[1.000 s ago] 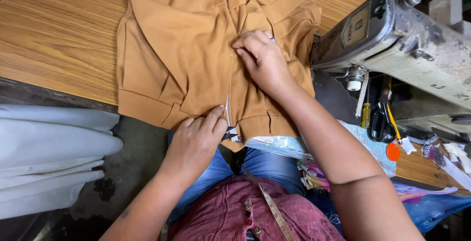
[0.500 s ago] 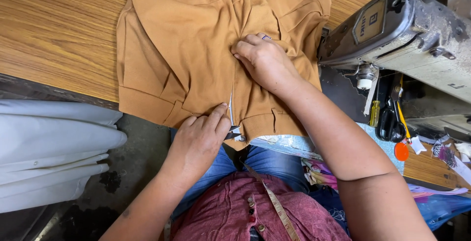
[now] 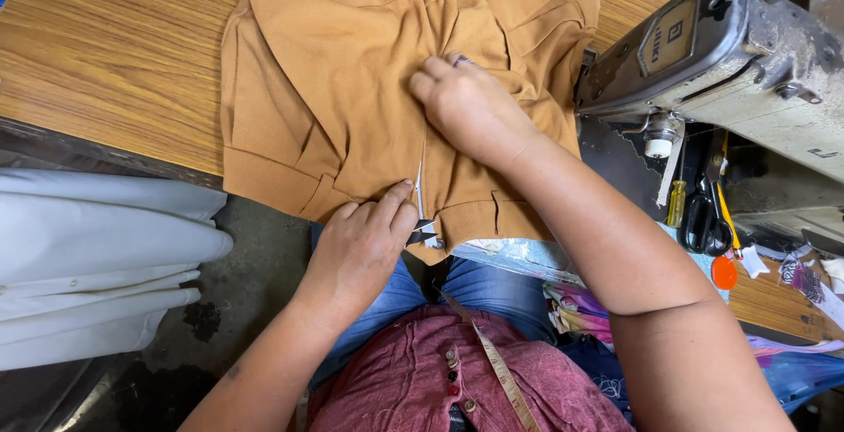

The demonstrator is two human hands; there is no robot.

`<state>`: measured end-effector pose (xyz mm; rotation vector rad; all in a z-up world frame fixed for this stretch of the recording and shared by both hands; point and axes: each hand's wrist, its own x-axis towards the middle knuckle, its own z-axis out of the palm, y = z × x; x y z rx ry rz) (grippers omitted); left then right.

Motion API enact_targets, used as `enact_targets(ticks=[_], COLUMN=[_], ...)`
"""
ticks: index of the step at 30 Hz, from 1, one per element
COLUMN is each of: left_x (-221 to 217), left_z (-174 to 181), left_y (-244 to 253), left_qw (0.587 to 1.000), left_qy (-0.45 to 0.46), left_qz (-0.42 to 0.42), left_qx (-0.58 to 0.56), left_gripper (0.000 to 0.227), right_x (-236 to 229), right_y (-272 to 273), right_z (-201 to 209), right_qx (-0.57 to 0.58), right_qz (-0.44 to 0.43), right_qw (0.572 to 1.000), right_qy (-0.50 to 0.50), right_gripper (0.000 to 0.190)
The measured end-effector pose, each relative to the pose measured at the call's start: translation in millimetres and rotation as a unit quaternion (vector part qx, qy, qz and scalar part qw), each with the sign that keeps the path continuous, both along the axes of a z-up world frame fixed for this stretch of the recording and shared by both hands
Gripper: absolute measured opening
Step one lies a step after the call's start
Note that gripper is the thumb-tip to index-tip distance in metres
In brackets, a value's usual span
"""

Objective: Removing stitches from the waistband and zipper area of a pair of brown pants using a small tool.

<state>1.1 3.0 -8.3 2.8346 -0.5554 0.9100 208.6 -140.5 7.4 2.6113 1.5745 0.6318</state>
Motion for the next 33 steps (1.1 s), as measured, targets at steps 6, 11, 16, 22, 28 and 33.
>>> enact_targets(ticks=[6, 11, 16, 22, 28, 33], left_x=[-5, -3, 0, 0, -1, 0], left_z=[11, 11, -1, 2, 2, 0], left_y=[3, 4, 0, 0, -2, 0], left_qw=[0.997, 0.997, 1.000, 1.000, 1.000, 1.000], left_qy=[0.075, 0.069, 0.004, 0.006, 0.019, 0.013], left_qz=[-0.014, -0.013, -0.006, 0.004, 0.005, -0.009], left_qx=[-0.015, -0.018, -0.015, -0.015, -0.014, -0.017], left_gripper=[0.017, 0.017, 0.006, 0.006, 0.006, 0.010], right_x=[23, -1, -3, -6, 6, 6], right_y=[-18, -23, -26, -21, -24, -17], right_z=[4, 23, 4, 6, -17, 6], right_qx=[0.413, 0.372, 0.239, 0.137, 0.060, 0.162], right_qz=[-0.104, -0.043, -0.003, 0.030, 0.030, -0.001], right_qw=[0.787, 0.835, 0.923, 0.973, 0.996, 0.957], right_qy=[0.447, 0.403, 0.302, 0.182, 0.053, 0.242], right_gripper=[0.017, 0.007, 0.010, 0.005, 0.005, 0.007])
